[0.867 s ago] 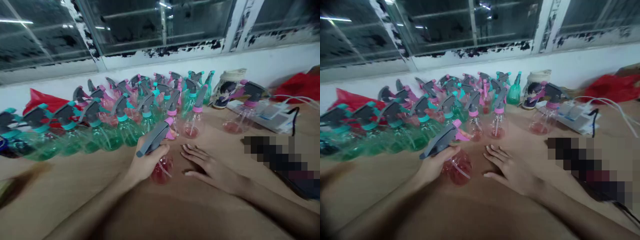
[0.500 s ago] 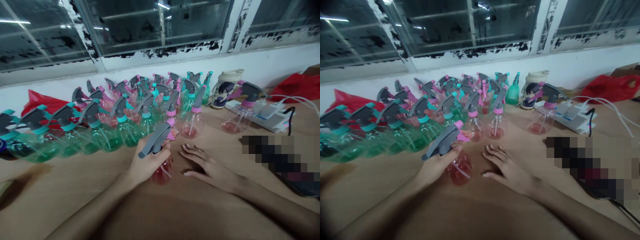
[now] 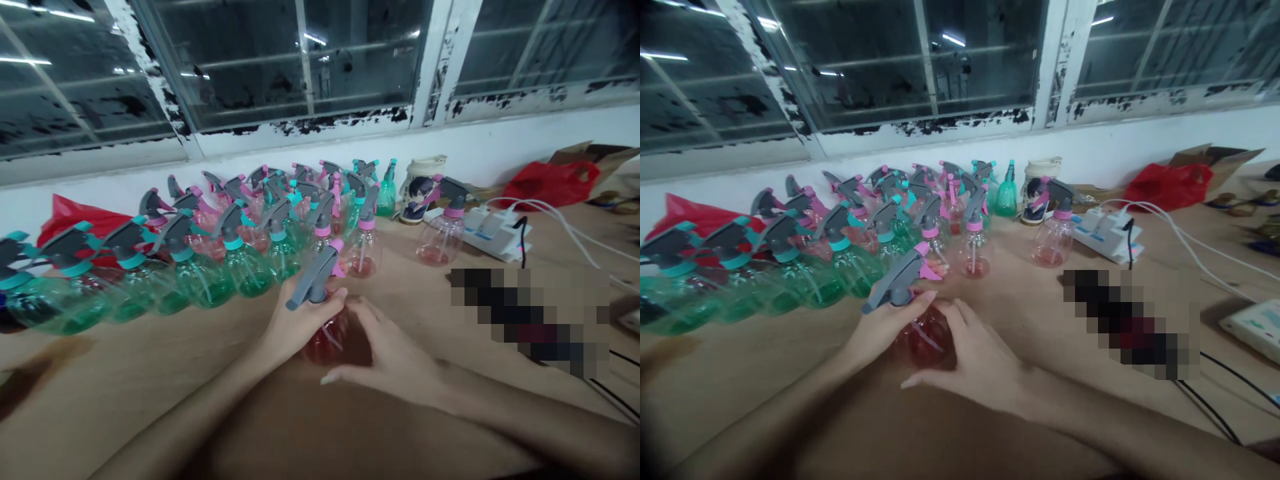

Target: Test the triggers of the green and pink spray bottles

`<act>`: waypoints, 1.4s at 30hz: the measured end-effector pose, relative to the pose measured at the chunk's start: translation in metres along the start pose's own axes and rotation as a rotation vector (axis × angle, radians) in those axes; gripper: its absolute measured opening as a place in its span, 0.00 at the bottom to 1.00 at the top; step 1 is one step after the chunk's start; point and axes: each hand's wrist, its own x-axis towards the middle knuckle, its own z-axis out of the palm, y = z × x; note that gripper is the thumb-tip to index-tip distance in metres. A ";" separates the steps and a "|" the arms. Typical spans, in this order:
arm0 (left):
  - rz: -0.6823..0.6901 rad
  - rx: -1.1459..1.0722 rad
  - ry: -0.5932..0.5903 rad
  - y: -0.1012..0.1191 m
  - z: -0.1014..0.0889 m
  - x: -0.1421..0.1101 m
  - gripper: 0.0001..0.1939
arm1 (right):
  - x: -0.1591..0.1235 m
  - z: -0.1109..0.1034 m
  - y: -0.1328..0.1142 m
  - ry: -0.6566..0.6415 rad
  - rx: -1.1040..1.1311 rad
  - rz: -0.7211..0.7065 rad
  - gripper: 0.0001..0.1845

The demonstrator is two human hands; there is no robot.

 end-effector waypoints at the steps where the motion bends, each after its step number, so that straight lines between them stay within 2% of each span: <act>1: 0.012 -0.016 -0.014 0.001 0.007 0.001 0.07 | 0.000 0.000 -0.003 0.038 -0.015 0.008 0.45; 5: 0.100 -0.107 -0.109 0.013 0.035 0.008 0.12 | -0.002 -0.009 -0.001 0.185 -0.135 0.032 0.35; 8: 0.161 -0.088 -0.185 0.022 0.050 0.014 0.15 | -0.008 -0.029 0.011 0.193 -0.207 0.035 0.30; 10: 0.194 -0.052 -0.232 0.023 0.057 0.015 0.25 | -0.013 -0.048 0.022 0.175 -0.269 0.053 0.26; 12: 0.181 -0.002 -0.263 0.015 0.062 0.012 0.34 | -0.017 -0.068 0.036 0.189 -0.361 0.061 0.24; 13: 0.154 0.029 -0.272 0.009 0.063 0.009 0.35 | -0.017 -0.078 0.044 0.208 -0.407 0.042 0.25; 16: 0.138 0.125 -0.287 -0.014 0.066 -0.002 0.31 | -0.012 -0.102 0.068 0.237 -0.499 0.044 0.31; 19: 0.105 0.250 -0.264 -0.033 0.062 -0.012 0.27 | 0.001 -0.117 0.089 0.228 -0.533 0.046 0.32; 25: 0.079 0.355 -0.251 -0.039 0.048 -0.015 0.22 | 0.031 -0.128 0.112 0.177 -0.605 0.093 0.33; 31: 0.080 0.395 -0.254 -0.039 0.049 -0.014 0.22 | 0.053 -0.133 0.119 0.163 -0.605 0.155 0.37; 38: 0.100 0.447 -0.267 -0.043 0.051 -0.016 0.23 | 0.064 -0.133 0.124 0.157 -0.594 0.198 0.36; 42: 0.108 0.483 -0.277 -0.045 0.051 -0.016 0.24 | 0.061 -0.131 0.125 0.202 -0.596 0.126 0.38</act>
